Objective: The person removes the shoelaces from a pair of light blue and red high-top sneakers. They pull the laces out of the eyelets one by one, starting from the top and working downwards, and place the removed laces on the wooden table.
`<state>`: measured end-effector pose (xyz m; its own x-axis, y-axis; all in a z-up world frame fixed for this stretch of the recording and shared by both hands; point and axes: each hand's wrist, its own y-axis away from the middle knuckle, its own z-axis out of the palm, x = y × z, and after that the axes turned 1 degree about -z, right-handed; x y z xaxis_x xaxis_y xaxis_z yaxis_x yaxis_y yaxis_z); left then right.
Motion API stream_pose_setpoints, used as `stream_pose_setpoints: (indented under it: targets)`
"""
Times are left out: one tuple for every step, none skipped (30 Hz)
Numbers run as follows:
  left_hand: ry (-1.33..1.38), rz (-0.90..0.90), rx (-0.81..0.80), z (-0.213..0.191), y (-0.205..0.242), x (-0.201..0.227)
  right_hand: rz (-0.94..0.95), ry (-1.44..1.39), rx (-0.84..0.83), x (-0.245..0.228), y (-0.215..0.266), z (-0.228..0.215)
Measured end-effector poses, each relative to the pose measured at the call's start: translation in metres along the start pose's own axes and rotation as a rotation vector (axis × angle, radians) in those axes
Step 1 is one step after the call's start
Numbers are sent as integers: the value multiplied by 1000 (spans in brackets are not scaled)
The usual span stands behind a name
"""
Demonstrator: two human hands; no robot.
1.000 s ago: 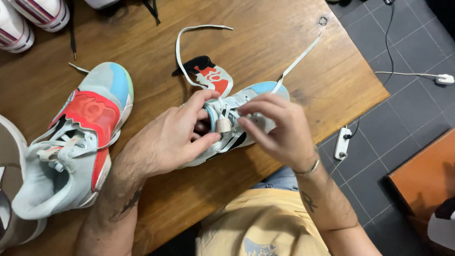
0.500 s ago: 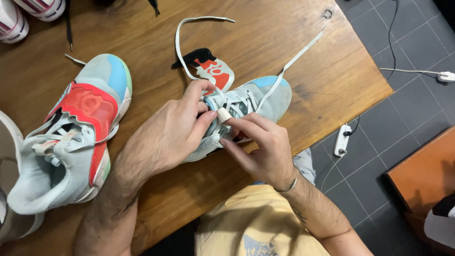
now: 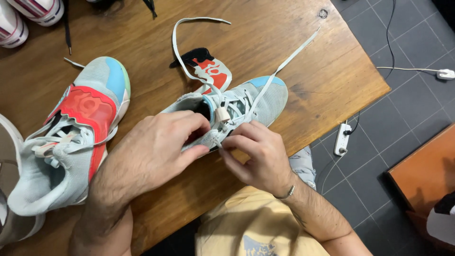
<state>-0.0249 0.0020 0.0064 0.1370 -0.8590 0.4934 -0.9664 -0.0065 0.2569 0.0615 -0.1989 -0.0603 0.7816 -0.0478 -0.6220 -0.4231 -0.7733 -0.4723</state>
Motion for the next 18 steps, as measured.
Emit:
stream_pose_setpoints:
  targets:
    - [1,-1,1,0,-1,-1,-1,-1,-1,-3,0,-2]
    - [24,10,3,1,-1,-2,14,-66,-26,-5,-1,-5]
    - [46,23,5,1,-3,-3,30,-129,-51,-8,-1,-8]
    - [47,24,5,3,-2,-5,30,-128,-51,-10,-4,-12]
    - [35,77,38,5,-2,-8,-23,-233,-126,-12,-6,-17]
    - [23,131,71,7,-2,-11,-77,-337,-202,-14,-9,-21]
    - [22,129,75,6,-3,-10,-81,-337,-203,-17,-6,-24]
    - [21,139,64,6,-3,-10,-172,-399,-405,-19,-3,-28]
    - [23,148,51,5,-3,-10,-260,-459,-610,-22,1,-31]
    - [23,145,52,6,-2,-11,-262,-461,-612,-30,9,-34]
    - [10,152,49,7,-3,-12,-304,-542,-822,-37,18,-37]
    - [-4,159,46,9,-3,-13,-348,-623,-1032,-44,27,-41]
    - [-1,160,44,9,-2,-10,-345,-624,-1033,-48,24,-43]
    - [9,108,24,8,-1,-6,-196,-672,-1121,-53,22,-45]
    - [16,55,7,6,-1,-3,-51,-716,-1208,-56,19,-46]
    - [14,54,9,10,1,-2,-54,-714,-1209,-52,12,-51]
    - [-131,34,-34,13,2,0,-151,-795,-1145,-47,5,-55]
    - [-276,12,-76,17,4,1,-250,-874,-1081,-43,-2,-60]
